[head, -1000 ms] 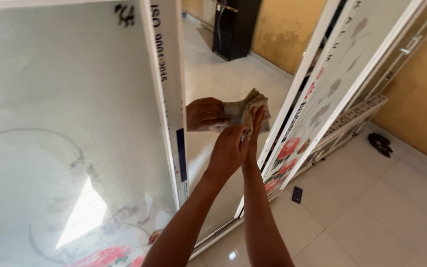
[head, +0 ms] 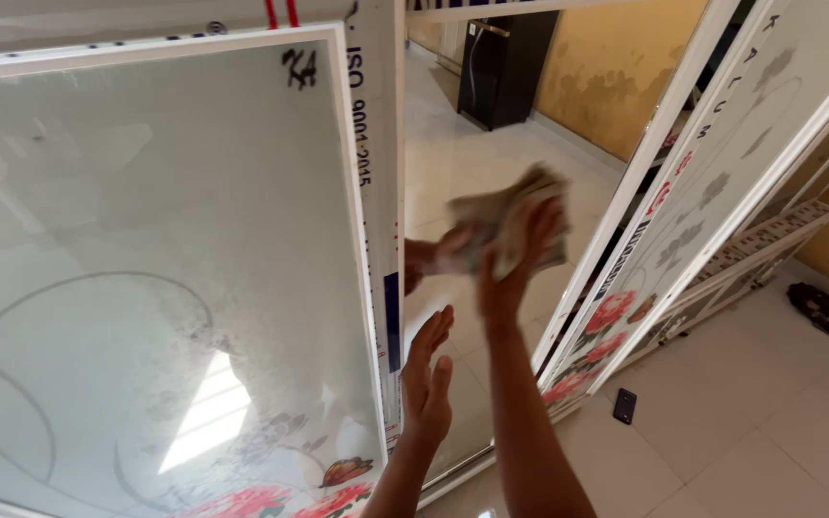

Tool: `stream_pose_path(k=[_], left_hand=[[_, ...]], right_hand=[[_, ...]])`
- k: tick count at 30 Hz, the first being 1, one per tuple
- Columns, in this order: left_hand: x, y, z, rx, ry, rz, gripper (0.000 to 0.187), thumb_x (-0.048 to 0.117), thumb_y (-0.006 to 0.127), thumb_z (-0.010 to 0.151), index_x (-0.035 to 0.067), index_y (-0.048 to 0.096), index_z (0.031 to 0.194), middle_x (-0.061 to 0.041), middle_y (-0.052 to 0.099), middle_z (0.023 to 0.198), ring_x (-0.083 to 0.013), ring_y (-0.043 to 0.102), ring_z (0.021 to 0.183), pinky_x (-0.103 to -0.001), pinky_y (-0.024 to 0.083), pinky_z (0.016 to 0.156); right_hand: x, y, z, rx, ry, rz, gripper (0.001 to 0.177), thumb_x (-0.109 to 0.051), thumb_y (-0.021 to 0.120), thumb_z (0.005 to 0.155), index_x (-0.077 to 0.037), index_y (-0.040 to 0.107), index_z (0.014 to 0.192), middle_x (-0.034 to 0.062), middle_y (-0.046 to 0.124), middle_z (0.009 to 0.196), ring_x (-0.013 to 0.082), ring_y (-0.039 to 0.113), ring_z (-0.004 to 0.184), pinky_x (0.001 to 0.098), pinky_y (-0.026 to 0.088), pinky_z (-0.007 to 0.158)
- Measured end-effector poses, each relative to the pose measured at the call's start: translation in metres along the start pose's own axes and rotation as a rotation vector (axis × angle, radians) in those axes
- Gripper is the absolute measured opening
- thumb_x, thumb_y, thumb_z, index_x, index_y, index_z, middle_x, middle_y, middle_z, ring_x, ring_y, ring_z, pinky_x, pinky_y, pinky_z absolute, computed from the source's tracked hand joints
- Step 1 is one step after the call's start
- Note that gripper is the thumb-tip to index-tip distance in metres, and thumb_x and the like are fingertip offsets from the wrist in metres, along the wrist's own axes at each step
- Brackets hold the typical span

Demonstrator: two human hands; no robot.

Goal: The person wipes and cleans the glass panels of a large cabinet with a cloth.

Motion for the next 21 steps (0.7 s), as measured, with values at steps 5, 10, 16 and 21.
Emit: stream_pose_path(k=[5,10,16,21], left_hand=[[-0.019,0.001,-0.013,0.032,0.005,-0.038,0.061,0.034,0.049,0.108,-0.005,0.04,0.154,-0.023,0.052,0.157,-0.0346,0.051,0.146,-0.047,0.035,0.123],[-0.03,-0.003,-0.019,0.016,-0.021,0.059,0.062,0.035,0.048,0.108,-0.005,0.042,0.155,-0.023,0.054,0.156,-0.0344,0.05,0.146,-0.047,0.034,0.123],[-0.033,-0.007,-0.017,0.026,-0.034,0.062,0.06,0.035,0.045,0.108,-0.003,0.042,0.155,-0.022,0.051,0.158,-0.0339,0.048,0.149,-0.047,0.034,0.123],[-0.031,-0.009,-0.011,0.011,-0.071,0.059,0.06,0.036,0.041,0.108,-0.002,0.043,0.155,-0.02,0.052,0.159,-0.0334,0.048,0.149,-0.046,0.034,0.123]], right_hand=[[0.011,-0.001,-0.091,-0.188,-0.041,-0.221,0.069,-0.054,0.031,0.108,-0.022,0.023,0.169,0.0136,0.004,0.179,0.0382,0.001,0.167,0.0574,0.004,0.135],[0.076,-0.014,-0.107,-0.109,0.206,-0.005,0.082,-0.051,0.045,0.106,-0.013,0.007,0.168,0.0194,0.001,0.175,0.0382,0.004,0.162,0.0523,0.012,0.13],[0.073,-0.012,-0.005,0.235,0.295,0.116,0.083,-0.032,0.059,0.107,-0.011,0.008,0.169,0.0138,0.011,0.178,0.0331,0.015,0.165,0.0455,0.015,0.135],[-0.014,-0.004,0.009,0.08,0.01,-0.045,0.073,-0.047,0.049,0.108,-0.019,0.022,0.169,0.0107,0.008,0.178,0.0339,0.006,0.166,0.054,0.005,0.135]])
Point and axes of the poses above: each hand's wrist, its own z-axis towards the middle knuckle, its own y-axis out of the palm, x = y × z, the point moved 4 cm from there along z, towards the middle knuckle
